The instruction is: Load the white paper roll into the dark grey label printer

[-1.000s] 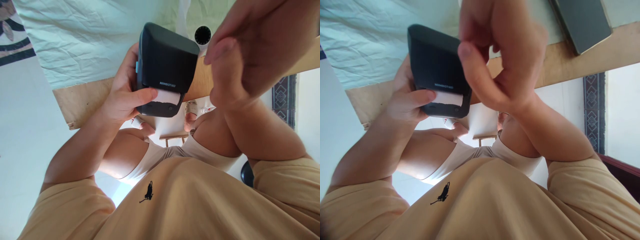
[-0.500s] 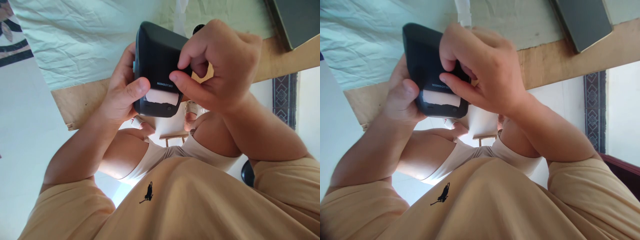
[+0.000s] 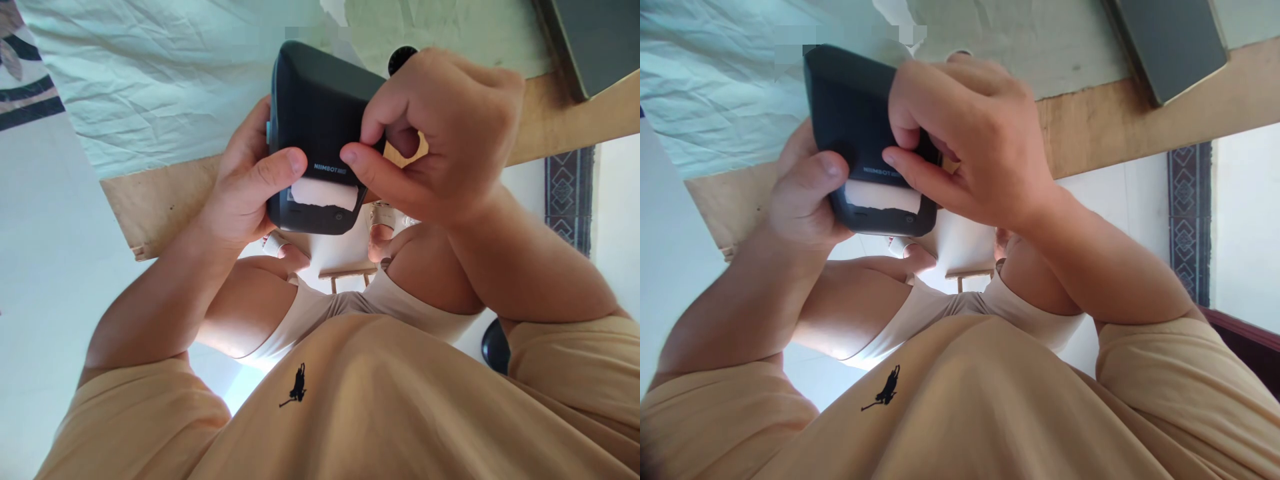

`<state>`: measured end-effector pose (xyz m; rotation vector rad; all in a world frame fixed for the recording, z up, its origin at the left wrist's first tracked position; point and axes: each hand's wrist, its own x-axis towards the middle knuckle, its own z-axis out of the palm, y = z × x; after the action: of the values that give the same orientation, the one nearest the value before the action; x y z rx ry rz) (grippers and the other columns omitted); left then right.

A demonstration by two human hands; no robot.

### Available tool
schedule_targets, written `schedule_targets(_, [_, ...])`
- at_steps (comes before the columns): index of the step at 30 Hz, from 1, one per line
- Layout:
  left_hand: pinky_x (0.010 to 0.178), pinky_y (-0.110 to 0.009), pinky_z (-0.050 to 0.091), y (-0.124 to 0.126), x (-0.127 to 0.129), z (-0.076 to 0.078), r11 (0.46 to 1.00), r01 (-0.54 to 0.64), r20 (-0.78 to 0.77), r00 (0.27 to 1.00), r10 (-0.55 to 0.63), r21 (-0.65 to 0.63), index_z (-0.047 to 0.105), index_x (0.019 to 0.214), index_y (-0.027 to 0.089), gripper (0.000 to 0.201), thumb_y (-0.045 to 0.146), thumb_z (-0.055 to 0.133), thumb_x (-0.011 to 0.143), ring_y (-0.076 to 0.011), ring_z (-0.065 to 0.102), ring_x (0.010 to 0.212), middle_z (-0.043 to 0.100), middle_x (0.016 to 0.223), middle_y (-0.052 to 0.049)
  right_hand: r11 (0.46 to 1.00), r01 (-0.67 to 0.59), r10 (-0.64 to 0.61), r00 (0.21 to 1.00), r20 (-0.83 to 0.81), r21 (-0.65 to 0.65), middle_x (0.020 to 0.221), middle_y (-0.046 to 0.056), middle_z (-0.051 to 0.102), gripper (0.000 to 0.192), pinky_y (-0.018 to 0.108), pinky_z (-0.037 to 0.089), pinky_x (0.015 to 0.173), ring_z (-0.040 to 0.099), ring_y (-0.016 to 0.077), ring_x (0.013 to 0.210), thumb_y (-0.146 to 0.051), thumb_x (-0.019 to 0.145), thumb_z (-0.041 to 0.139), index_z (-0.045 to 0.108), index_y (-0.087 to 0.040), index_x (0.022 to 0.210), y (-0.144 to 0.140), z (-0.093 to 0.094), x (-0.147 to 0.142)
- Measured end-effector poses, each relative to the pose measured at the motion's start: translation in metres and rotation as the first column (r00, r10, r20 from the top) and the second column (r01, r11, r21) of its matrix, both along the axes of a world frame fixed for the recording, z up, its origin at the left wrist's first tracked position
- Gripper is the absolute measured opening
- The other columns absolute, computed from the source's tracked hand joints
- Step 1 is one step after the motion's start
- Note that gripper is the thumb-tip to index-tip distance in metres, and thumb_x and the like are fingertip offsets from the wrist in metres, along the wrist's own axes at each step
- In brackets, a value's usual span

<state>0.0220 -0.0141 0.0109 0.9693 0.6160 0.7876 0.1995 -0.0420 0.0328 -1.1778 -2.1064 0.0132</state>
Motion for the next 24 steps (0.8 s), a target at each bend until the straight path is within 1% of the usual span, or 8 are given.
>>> schedule_targets(3, [0.083, -0.046, 0.043, 0.0001, 0.0008, -0.0013, 1.000, -0.009, 0.014, 1.000, 0.009, -0.008, 0.048, 0.096, 0.016, 0.034, 0.028, 0.057, 0.066, -0.0269, 0.056, 0.093, 0.056, 0.097, -0.011, 1.000, -0.010, 0.010, 1.000, -0.002, 0.002, 0.052, -0.002, 0.033, 0.020, 0.018, 0.030, 0.061, 0.029, 0.0017, 0.058, -0.036, 0.073, 0.047, 0.048, -0.016, 0.070, 0.0010, -0.0020, 0.0015])
schedule_targets(6, [0.083, -0.045, 0.044, 0.0007, 0.0016, -0.0027, 1.000, -0.014, 0.020, 1.000, 0.015, -0.013, 0.049, 0.095, 0.017, 0.034, 0.030, 0.059, 0.065, -0.0271, 0.056, 0.094, 0.056, 0.096, -0.011, 0.999, -0.031, 0.031, 1.000, 0.000, 0.009, 0.053, -0.003, 0.033, 0.020, 0.018, 0.030, 0.061, 0.029, 0.0020, 0.059, -0.036, 0.071, 0.050, 0.047, -0.017, 0.070, 0.0026, -0.0028, 0.0033])
schedule_targets(10, [0.082, -0.045, 0.045, 0.0016, 0.0013, -0.0023, 1.000, -0.005, 0.007, 1.000, 0.006, -0.028, 0.048, 0.096, 0.017, 0.035, 0.030, 0.059, 0.065, -0.0286, 0.056, 0.096, 0.057, 0.097, -0.012, 0.999, -0.037, 0.037, 0.999, 0.001, -0.014, 0.054, -0.003, 0.034, 0.019, 0.018, 0.027, 0.061, 0.029, 0.0022, 0.060, -0.035, 0.069, 0.052, 0.047, -0.017, 0.071, 0.0029, -0.0020, 0.0046])
schedule_targets(19, [0.079, -0.043, 0.046, 0.0007, 0.0018, -0.0028, 1.000, 0.002, 0.005, 1.000, -0.002, -0.005, 0.048, 0.094, 0.018, 0.031, 0.030, 0.056, 0.067, -0.0269, 0.057, 0.094, 0.058, 0.096, -0.010, 0.999, -0.039, 0.039, 0.999, -0.007, -0.008, 0.053, -0.003, 0.036, 0.018, 0.018, 0.027, 0.060, 0.029, 0.0020, 0.060, -0.034, 0.070, 0.051, 0.047, -0.016, 0.069, 0.0010, -0.0021, 0.0017])
schedule_targets(24, [0.079, -0.040, 0.046, 0.0009, 0.0018, -0.0019, 1.000, 0.002, 0.025, 1.000, -0.001, -0.022, 0.047, 0.095, 0.016, 0.032, 0.029, 0.057, 0.067, -0.0253, 0.057, 0.094, 0.057, 0.098, -0.012, 0.999, -0.043, 0.043, 0.999, -0.009, -0.028, 0.055, -0.003, 0.036, 0.016, 0.018, 0.027, 0.061, 0.029, 0.0018, 0.061, -0.032, 0.069, 0.050, 0.046, -0.016, 0.070, 0.0023, -0.0035, 0.0025])
